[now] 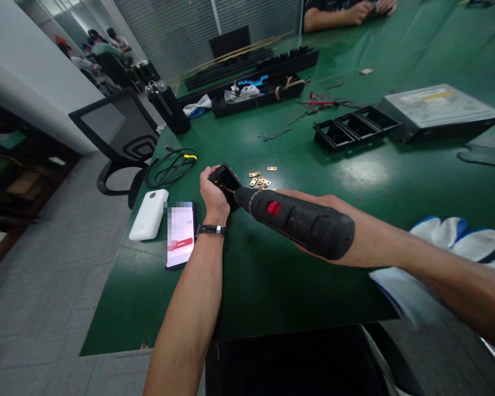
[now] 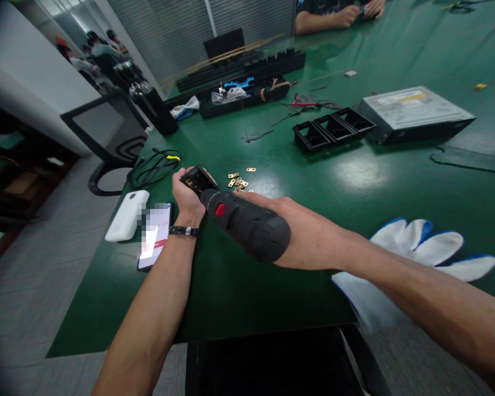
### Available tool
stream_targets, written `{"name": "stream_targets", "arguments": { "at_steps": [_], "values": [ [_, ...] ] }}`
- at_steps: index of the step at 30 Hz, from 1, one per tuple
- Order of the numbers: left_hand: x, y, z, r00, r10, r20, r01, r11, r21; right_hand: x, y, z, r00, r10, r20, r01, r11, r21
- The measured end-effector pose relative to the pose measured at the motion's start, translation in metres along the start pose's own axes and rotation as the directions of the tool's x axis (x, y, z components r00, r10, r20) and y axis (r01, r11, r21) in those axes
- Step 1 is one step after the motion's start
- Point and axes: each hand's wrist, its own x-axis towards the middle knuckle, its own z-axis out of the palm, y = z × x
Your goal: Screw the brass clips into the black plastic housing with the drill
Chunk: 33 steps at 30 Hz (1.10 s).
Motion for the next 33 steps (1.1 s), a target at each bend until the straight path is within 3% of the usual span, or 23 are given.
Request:
{"name": "stream_targets", "arguments": {
  "at_steps": [33],
  "values": [
    [-0.0002, -0.0005, -0.0008, 1.000, 0.013, 0.024, -0.013, 1.000, 0.005, 0.0006, -0.0016, 0.0008, 1.000, -0.003, -0.011, 0.003, 1.000, 0.021]
  ]
}}
